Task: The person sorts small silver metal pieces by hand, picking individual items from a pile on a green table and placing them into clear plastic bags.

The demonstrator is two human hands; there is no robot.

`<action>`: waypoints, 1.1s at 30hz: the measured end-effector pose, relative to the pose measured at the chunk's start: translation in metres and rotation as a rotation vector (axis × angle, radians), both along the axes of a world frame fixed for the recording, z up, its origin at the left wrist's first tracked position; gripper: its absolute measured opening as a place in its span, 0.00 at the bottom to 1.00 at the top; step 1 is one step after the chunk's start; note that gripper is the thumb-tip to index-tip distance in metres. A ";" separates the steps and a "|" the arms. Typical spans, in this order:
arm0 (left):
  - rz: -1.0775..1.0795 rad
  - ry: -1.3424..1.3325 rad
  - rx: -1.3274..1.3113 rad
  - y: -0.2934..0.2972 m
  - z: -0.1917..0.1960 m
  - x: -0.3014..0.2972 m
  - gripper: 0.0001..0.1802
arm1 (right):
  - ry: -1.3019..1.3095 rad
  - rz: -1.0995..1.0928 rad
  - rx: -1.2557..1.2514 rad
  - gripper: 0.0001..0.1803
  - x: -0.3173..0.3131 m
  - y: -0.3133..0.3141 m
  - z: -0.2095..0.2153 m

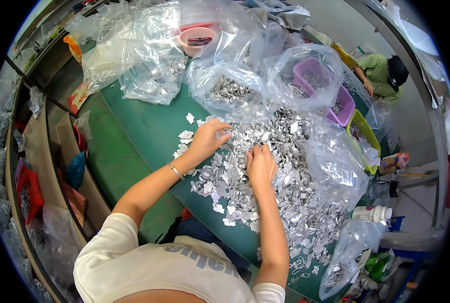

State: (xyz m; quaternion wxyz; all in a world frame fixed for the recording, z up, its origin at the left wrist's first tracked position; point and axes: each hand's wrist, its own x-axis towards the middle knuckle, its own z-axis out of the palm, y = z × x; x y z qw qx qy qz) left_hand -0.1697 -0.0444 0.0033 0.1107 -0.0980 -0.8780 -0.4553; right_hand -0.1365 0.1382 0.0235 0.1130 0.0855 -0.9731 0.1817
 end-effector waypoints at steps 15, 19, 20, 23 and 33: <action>-0.094 -0.047 -0.301 0.015 -0.008 -0.014 0.14 | -0.124 -0.043 0.022 0.08 0.008 0.007 0.008; -0.157 -0.162 0.333 -0.001 -0.020 -0.015 0.09 | -0.114 0.004 0.072 0.10 0.020 0.001 0.015; -0.201 -0.440 0.568 -0.005 -0.003 -0.011 0.08 | -0.198 -0.030 0.046 0.10 0.019 0.003 0.021; -0.287 -0.790 1.158 -0.018 -0.007 -0.005 0.07 | -0.260 -0.090 0.015 0.14 0.010 0.002 0.030; -0.225 -0.641 0.966 -0.038 -0.014 0.006 0.10 | 0.113 0.036 0.089 0.10 -0.020 -0.032 -0.011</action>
